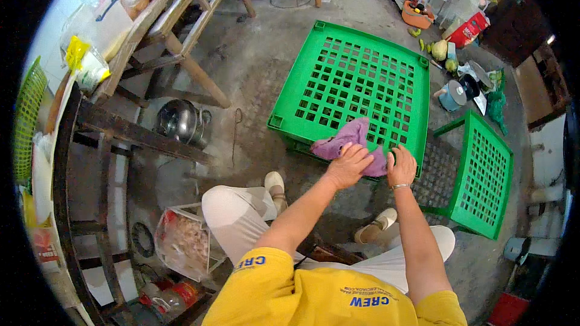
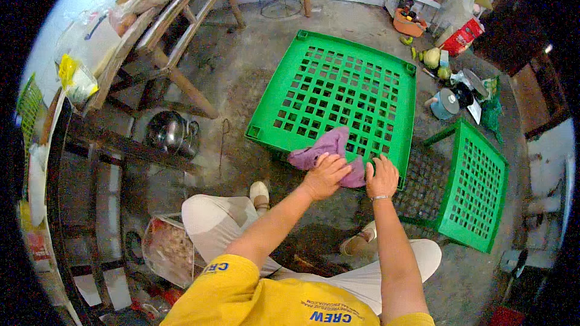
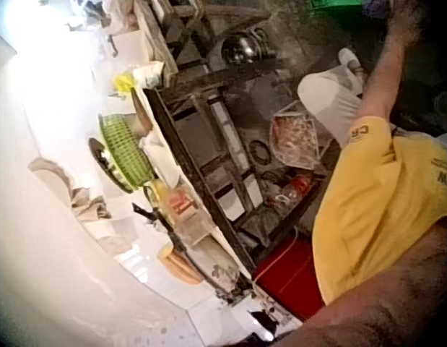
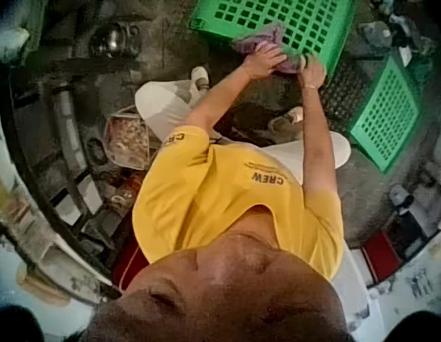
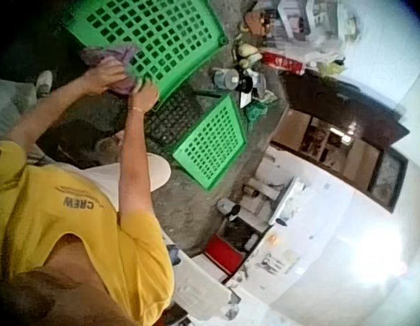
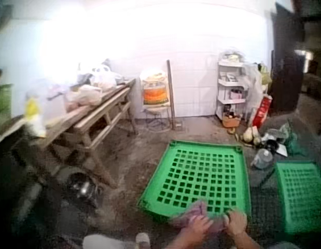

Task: The person cleans green plastic crates by first rinsing a cloth and a scouring pad in a sink, and then using the damp cloth to wipe the top surface of the crates.

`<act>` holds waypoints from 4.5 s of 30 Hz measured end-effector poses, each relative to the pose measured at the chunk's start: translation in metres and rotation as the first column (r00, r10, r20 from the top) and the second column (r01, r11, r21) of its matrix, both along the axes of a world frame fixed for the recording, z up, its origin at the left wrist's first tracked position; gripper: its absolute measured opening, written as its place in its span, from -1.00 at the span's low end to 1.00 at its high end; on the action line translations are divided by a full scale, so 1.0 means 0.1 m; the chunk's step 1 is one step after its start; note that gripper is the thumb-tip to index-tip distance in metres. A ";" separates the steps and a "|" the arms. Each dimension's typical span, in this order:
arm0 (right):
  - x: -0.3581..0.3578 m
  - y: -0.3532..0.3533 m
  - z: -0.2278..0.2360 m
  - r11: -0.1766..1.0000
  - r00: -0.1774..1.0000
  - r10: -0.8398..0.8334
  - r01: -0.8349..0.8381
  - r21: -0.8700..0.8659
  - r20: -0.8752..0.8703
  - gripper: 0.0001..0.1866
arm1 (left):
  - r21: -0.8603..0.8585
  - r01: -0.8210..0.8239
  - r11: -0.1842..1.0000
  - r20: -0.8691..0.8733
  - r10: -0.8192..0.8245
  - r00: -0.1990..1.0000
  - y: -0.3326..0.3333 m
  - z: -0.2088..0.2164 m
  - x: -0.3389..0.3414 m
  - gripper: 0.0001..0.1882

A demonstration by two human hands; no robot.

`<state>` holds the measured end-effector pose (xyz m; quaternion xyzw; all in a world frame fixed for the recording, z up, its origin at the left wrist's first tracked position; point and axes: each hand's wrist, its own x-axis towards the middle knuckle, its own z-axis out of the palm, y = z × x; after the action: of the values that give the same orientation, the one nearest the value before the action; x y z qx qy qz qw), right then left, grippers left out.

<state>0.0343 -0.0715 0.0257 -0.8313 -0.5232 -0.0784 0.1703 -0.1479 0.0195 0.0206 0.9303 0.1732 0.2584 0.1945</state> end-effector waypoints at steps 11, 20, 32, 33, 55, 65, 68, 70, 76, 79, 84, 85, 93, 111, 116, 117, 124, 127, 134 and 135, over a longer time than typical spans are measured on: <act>0.03 0.05 -0.04 1.000 1.000 -0.014 0.014 -0.017 0.006 -0.69 | 0.134 -0.638 0.759 0.059 0.636 0.769 0.89 -0.14 -1.23 -0.45; -0.01 0.06 -0.08 1.000 0.999 0.015 -0.014 -0.021 0.042 -0.69 | -0.793 -0.495 0.355 -0.068 0.756 0.651 2.05 -0.31 -1.40 -0.61; -0.03 0.06 0.00 1.000 0.999 -0.007 0.008 -0.027 0.045 -0.73 | -0.693 -0.586 0.420 -0.097 0.752 0.652 1.88 -0.33 -1.38 -0.64; -0.06 0.06 0.01 1.000 1.000 -0.016 0.017 -0.022 0.026 -0.73 | -0.719 -0.535 0.443 -0.007 0.766 0.643 1.86 -0.46 -1.41 -0.66; 0.04 0.05 0.09 1.000 1.000 -0.015 0.015 0.017 -0.003 -0.70 | -0.573 -0.660 0.486 -0.020 0.797 0.604 1.77 0.26 -1.18 -0.70; 0.05 0.10 0.21 0.996 0.999 0.039 -0.041 -0.077 -0.020 -0.62 | -0.009 -0.751 0.660 -0.514 0.641 0.570 3.13 0.13 0.00 -0.44; 0.03 0.14 0.21 0.996 0.998 0.052 -0.055 -0.069 -0.046 -0.61 | 0.032 -0.776 0.630 -0.331 0.739 0.587 3.58 0.04 0.26 -0.38; 0.04 0.15 0.25 0.994 0.997 0.047 -0.053 -0.090 -0.067 -0.60 | -0.136 -0.862 0.489 -0.393 0.772 0.500 3.67 0.14 0.42 -0.45; 0.08 0.13 0.27 0.995 0.999 0.011 -0.016 -0.100 -0.053 -0.60 | -0.191 -0.844 0.501 -0.510 0.684 0.522 3.59 0.27 0.31 -0.84; 0.08 0.11 0.21 0.998 0.999 0.013 -0.015 -0.061 -0.032 -0.60 | -0.208 -0.829 0.519 -0.658 0.552 0.512 3.38 0.23 -0.03 -0.84; 0.12 0.04 0.16 1.000 0.999 -0.005 0.005 -0.008 -0.049 -0.63 | -0.290 -0.763 0.577 -0.642 0.474 0.602 2.81 0.02 -0.56 -0.85; 0.12 0.03 0.16 1.000 0.998 -0.008 0.008 -0.002 -0.057 -0.63 | -0.310 -0.767 0.561 -0.667 0.447 0.596 2.68 0.08 -0.65 -0.85; 0.13 -0.03 0.21 0.999 0.987 -0.052 0.054 0.007 -0.149 -0.62 | 0.003 -0.753 0.658 -0.877 0.363 0.314 2.11 0.44 -0.93 -0.59; 0.02 0.01 0.20 0.998 0.992 0.000 0.009 0.064 -0.129 -0.67 | -0.039 -0.285 0.958 -0.370 0.251 0.894 2.63 0.31 -0.60 -0.53; 0.06 -0.03 0.17 1.000 0.993 -0.016 0.018 0.014 -0.113 -0.65 | 0.092 -0.494 0.865 -0.450 0.478 0.754 1.91 -0.26 -0.48 -0.41; 0.11 -0.05 0.16 0.999 0.994 -0.034 0.034 0.004 -0.102 -0.63 | 0.055 -0.508 0.860 -0.465 0.472 0.749 1.71 -0.18 -0.41 -0.43; 0.10 -0.07 0.13 0.997 0.996 -0.037 0.042 0.059 -0.081 -0.62 | -0.211 -0.527 0.823 -0.399 0.419 0.815 0.80 0.19 -0.15 -0.64; 0.09 -0.06 0.13 0.999 0.996 -0.030 0.034 0.034 -0.087 -0.62 | -0.304 -0.436 0.847 -0.305 0.347 0.887 0.47 0.20 0.20 -0.66; 0.21 -0.01 0.25 0.952 0.891 0.128 0.012 0.305 -0.435 -0.68 | -0.972 0.237 0.004 0.194 0.588 0.785 0.15 0.41 0.60 -0.59; 0.14 0.02 0.32 0.936 0.846 0.160 0.033 0.349 -0.508 -0.68 | -0.950 0.312 0.010 0.261 0.572 0.777 0.18 0.40 0.57 -0.62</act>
<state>0.0480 -0.0699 0.0580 -0.7595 -0.4617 0.0690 0.4531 -0.0908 0.0375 0.0608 0.3562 0.3233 0.3589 0.7999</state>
